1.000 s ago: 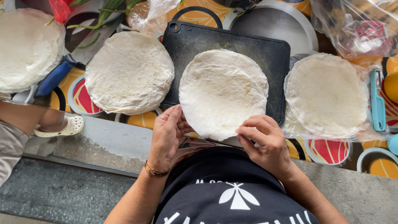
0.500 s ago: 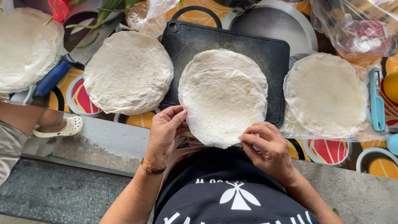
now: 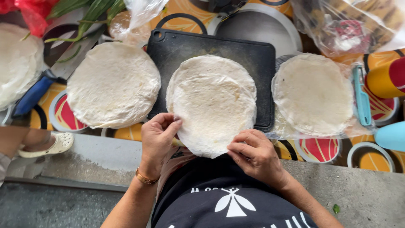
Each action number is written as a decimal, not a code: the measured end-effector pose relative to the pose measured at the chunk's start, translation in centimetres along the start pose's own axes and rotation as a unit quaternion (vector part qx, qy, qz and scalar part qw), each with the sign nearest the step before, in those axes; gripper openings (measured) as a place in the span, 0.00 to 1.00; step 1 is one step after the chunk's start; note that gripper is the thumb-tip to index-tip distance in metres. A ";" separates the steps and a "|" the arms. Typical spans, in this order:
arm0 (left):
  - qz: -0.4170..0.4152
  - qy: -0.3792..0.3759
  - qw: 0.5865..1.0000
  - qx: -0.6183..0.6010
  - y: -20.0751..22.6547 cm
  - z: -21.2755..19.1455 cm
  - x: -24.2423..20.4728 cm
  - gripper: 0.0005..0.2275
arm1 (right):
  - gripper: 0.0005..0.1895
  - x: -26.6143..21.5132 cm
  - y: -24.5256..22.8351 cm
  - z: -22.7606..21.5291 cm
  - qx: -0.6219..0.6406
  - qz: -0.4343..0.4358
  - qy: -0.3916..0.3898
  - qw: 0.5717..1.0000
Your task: The person peels thin layers of white dough from a stack on a black board and arranges them by hand.
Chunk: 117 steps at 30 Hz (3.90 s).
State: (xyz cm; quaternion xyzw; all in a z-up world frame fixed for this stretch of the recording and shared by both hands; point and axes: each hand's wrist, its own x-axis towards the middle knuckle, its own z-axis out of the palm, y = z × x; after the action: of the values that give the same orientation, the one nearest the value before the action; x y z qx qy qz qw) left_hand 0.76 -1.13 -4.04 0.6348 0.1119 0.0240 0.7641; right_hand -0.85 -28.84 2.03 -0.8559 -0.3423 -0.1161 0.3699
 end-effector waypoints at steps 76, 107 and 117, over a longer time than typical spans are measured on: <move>0.053 -0.071 0.989 0.119 2.7 2.1 -3.5 0.19 | 0.27 -2.4 4.0 0.1 0.582 0.434 0.115 0.678; -0.061 -0.159 0.968 -0.182 1.3 6.3 0.4 0.07 | 0.22 -0.5 -1.0 -0.4 -0.017 0.079 0.035 0.996; -0.012 -0.164 0.979 -0.123 0.0 6.8 -0.5 0.07 | 0.26 1.1 -1.2 -1.1 0.045 0.088 0.029 0.995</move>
State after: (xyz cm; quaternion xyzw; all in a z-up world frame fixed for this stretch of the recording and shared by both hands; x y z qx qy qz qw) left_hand 1.62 -7.82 -2.77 0.5298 -0.0108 -0.0760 0.8446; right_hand -0.78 -28.54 3.94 -0.8615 -0.2597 -0.0920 0.4265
